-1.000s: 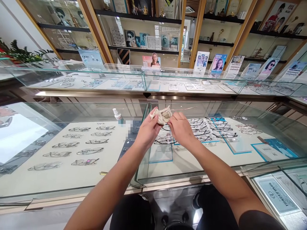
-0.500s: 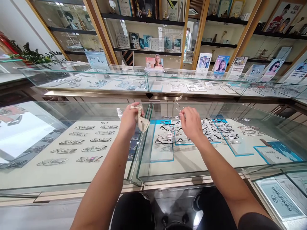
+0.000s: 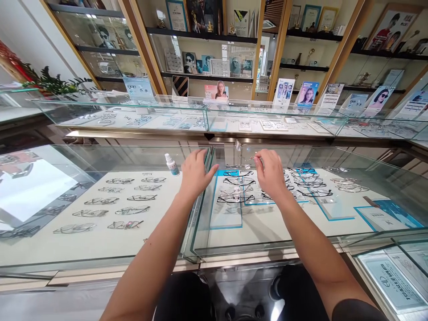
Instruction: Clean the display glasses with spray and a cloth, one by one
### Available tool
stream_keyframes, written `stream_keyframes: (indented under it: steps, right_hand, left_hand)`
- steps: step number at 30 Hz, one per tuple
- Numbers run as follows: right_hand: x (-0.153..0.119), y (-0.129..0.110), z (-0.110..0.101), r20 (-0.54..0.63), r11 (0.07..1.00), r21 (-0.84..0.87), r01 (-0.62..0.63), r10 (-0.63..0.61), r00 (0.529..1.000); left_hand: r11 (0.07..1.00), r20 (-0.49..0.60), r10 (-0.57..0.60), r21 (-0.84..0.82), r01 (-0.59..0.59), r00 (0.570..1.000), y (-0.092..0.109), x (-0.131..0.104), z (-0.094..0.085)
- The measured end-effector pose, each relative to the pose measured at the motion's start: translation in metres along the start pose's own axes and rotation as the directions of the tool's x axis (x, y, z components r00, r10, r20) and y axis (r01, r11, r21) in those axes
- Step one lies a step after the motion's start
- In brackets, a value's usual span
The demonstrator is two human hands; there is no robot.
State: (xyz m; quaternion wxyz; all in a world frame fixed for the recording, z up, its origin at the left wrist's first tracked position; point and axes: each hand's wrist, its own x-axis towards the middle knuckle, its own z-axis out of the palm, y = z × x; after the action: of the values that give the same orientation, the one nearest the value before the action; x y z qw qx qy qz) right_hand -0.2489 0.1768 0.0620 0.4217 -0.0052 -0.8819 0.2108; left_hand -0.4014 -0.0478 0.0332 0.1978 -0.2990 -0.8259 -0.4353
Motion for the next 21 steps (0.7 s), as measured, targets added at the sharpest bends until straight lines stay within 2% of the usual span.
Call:
stream_keyframes:
  steps: [2, 5, 8, 12, 15, 18, 21]
  right_hand:
    - [0.0, -0.004, -0.001, 0.022, 0.999, -0.017, 0.029, -0.028, 0.999]
    - [-0.001, -0.009, -0.001, 0.084, 0.994, -0.045, 0.1, -0.096, 0.992]
    - [-0.002, -0.013, 0.0, 0.136, 0.984, -0.056, 0.17, -0.161, 0.977]
    - [-0.004, -0.015, 0.0, 0.16, 0.976, -0.053, 0.211, -0.2, 0.967]
    - [-0.004, -0.017, -0.002, 0.158, 0.974, -0.053, 0.219, -0.209, 0.965]
    - [-0.004, -0.019, -0.005, 0.139, 0.977, -0.035, 0.212, -0.205, 0.969]
    - [-0.004, -0.017, -0.008, 0.054, 0.979, 0.018, 0.202, -0.202, 0.978]
  left_hand:
    - [0.981, -0.093, 0.183, -0.043, -0.187, 0.979, 0.022, -0.006, 0.004]
    - [0.932, -0.145, 0.335, -0.093, -0.35, 0.931, 0.043, -0.018, 0.011]
    - [0.921, -0.122, 0.362, -0.107, -0.375, 0.924, 0.048, -0.025, 0.017]
    - [0.93, -0.118, 0.297, -0.19, -0.315, 0.948, 0.044, -0.027, 0.018]
    - [0.93, -0.138, 0.287, -0.196, -0.31, 0.948, 0.042, -0.027, 0.019]
    - [0.918, -0.2, 0.36, -0.095, -0.384, 0.911, 0.04, -0.026, 0.022]
    - [0.873, -0.311, 0.465, 0.006, -0.487, 0.829, 0.037, -0.023, 0.021]
